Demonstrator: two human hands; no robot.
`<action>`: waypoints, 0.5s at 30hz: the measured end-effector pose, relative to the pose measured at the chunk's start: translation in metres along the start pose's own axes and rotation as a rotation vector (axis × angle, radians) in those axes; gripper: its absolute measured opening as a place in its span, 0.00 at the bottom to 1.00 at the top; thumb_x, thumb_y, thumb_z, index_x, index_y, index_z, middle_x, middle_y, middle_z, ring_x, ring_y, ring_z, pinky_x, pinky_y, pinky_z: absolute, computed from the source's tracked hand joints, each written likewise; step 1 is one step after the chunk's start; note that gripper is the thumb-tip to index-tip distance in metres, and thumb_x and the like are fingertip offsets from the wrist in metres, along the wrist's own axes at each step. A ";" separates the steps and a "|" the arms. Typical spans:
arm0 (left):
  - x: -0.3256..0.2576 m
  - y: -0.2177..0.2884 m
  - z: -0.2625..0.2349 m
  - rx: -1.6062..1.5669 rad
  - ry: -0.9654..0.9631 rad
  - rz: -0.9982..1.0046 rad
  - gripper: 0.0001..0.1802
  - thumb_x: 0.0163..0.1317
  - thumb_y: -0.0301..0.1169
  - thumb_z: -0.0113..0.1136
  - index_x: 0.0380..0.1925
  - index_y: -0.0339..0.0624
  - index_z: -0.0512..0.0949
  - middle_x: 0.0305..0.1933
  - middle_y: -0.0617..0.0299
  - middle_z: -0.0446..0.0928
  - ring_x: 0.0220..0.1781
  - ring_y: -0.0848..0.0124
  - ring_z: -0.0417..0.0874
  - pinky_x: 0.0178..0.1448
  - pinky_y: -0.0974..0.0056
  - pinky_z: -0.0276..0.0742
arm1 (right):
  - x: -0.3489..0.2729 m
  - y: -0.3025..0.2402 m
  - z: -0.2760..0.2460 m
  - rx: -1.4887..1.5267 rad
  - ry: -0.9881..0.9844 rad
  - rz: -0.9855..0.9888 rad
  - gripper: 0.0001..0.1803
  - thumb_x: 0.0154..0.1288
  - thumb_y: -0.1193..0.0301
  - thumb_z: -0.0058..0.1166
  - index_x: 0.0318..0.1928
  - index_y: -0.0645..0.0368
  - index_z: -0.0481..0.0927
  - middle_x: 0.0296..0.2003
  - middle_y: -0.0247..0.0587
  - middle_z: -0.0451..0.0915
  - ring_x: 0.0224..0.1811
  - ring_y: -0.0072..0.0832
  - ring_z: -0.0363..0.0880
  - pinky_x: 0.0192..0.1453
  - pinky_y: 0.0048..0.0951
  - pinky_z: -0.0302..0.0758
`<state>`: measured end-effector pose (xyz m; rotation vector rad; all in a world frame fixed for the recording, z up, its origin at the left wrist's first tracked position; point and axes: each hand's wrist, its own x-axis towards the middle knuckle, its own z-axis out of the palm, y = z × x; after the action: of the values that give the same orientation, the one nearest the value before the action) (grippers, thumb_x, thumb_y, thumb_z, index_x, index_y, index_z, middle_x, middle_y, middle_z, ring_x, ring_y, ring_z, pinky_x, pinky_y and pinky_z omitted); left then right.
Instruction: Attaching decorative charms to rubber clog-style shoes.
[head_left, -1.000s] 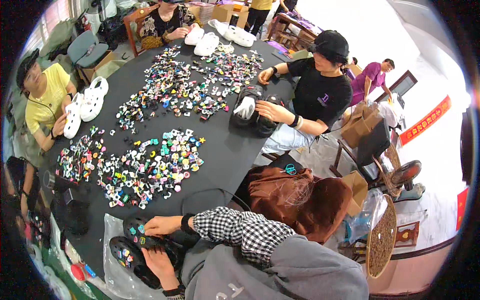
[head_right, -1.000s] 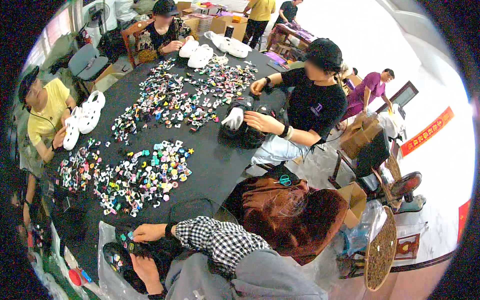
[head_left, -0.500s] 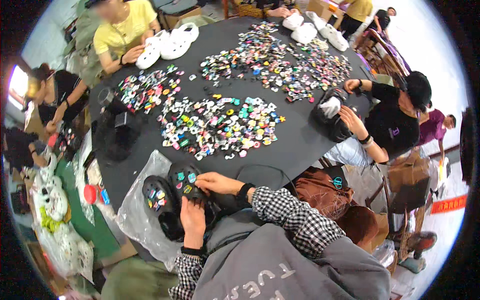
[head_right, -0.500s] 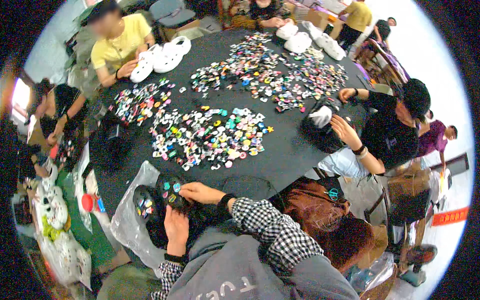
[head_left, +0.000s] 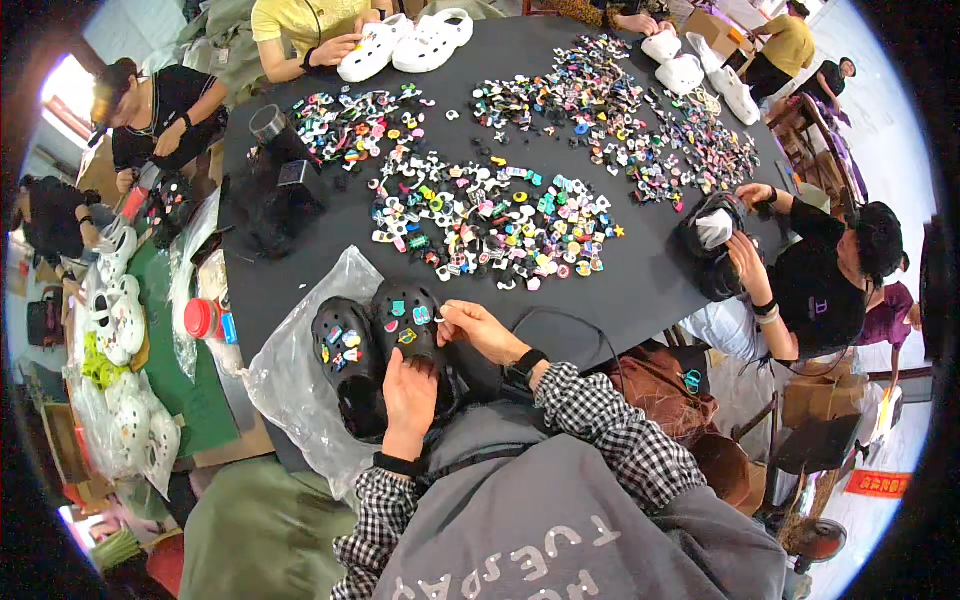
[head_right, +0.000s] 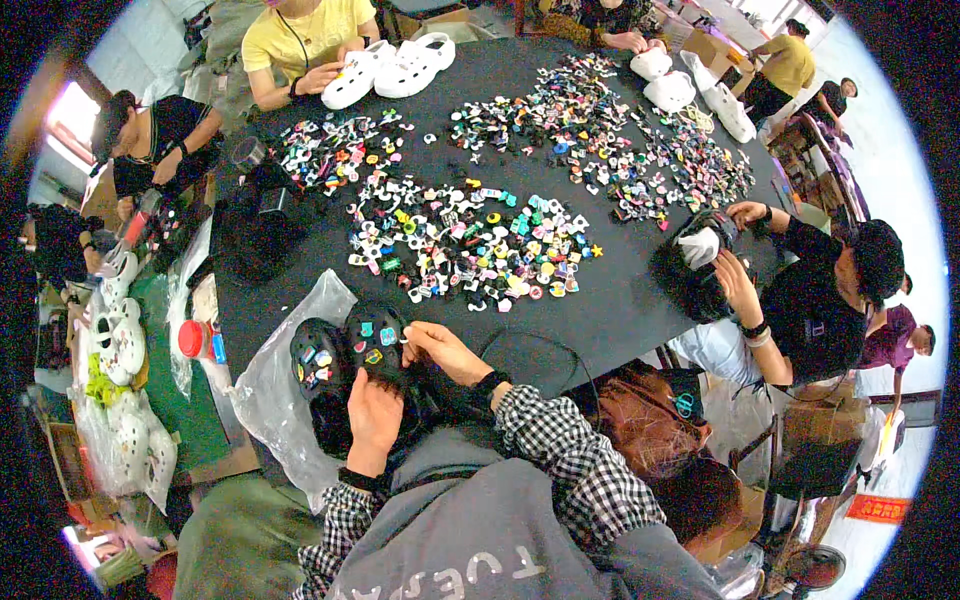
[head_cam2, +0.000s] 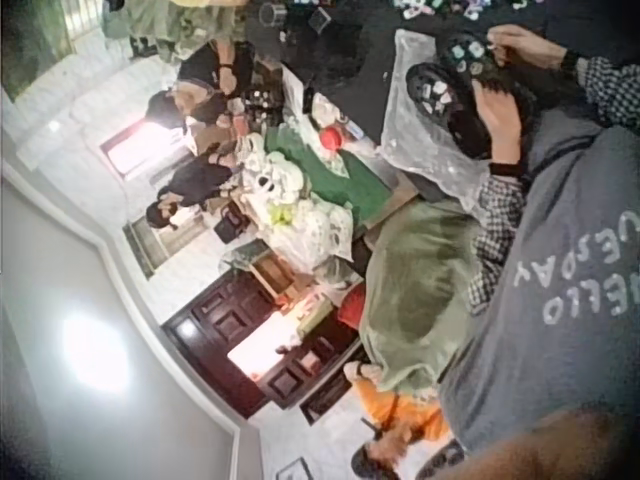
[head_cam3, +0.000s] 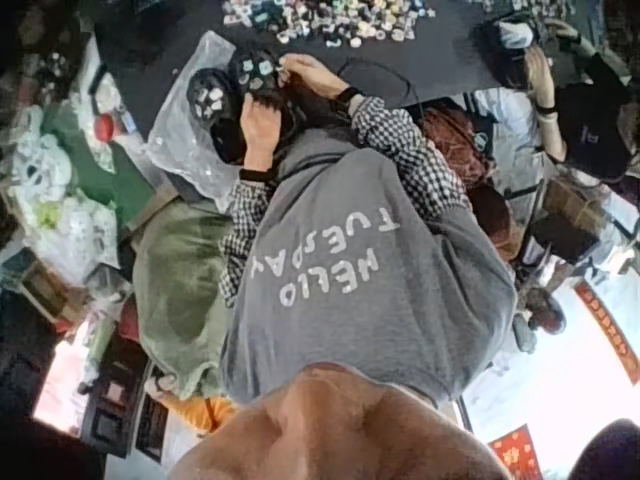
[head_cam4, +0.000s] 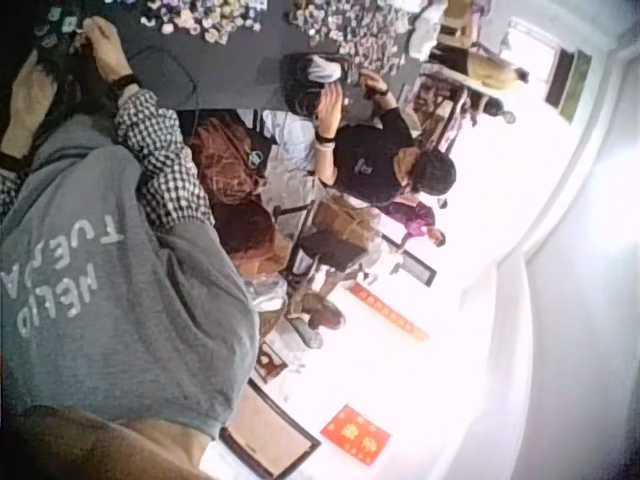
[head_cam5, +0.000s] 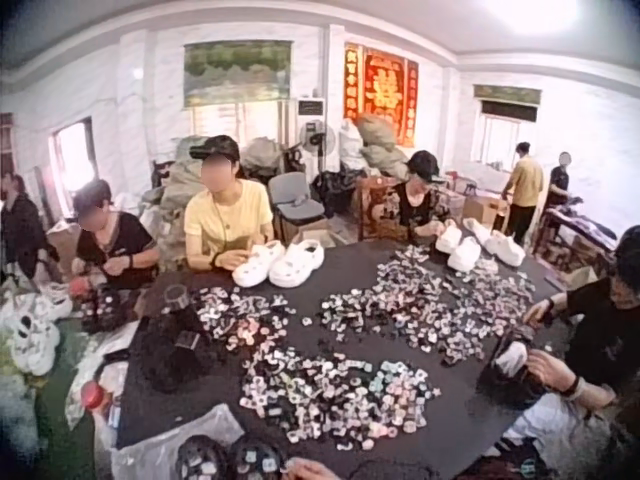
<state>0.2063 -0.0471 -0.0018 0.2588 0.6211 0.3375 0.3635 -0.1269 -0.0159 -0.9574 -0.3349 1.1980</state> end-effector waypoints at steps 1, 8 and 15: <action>0.000 0.000 0.001 0.010 -0.001 0.010 0.23 0.69 0.47 0.45 0.53 0.40 0.68 0.53 0.59 0.70 0.56 0.66 0.68 0.66 0.60 0.57 | 0.000 -0.002 -0.001 -0.060 -0.016 -0.003 0.17 0.74 0.63 0.41 0.28 0.58 0.71 0.25 0.32 0.73 0.30 0.23 0.73 0.41 0.26 0.70; -0.003 0.002 0.007 0.034 -0.001 0.055 0.21 0.70 0.44 0.44 0.53 0.40 0.68 0.55 0.60 0.71 0.58 0.66 0.69 0.65 0.61 0.60 | -0.006 -0.014 0.009 -0.114 0.055 0.075 0.17 0.74 0.61 0.40 0.33 0.59 0.74 0.30 0.36 0.79 0.34 0.22 0.77 0.43 0.24 0.72; -0.001 -0.006 0.000 -0.057 -0.011 0.072 0.18 0.69 0.41 0.47 0.51 0.40 0.71 0.52 0.60 0.74 0.57 0.65 0.71 0.65 0.61 0.62 | -0.025 -0.017 -0.019 -0.420 0.106 0.034 0.19 0.74 0.61 0.43 0.46 0.65 0.77 0.41 0.40 0.81 0.43 0.25 0.80 0.51 0.26 0.75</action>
<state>0.2073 -0.0525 -0.0032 0.2292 0.5914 0.4224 0.3778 -0.1584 -0.0070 -1.3889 -0.4989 1.1232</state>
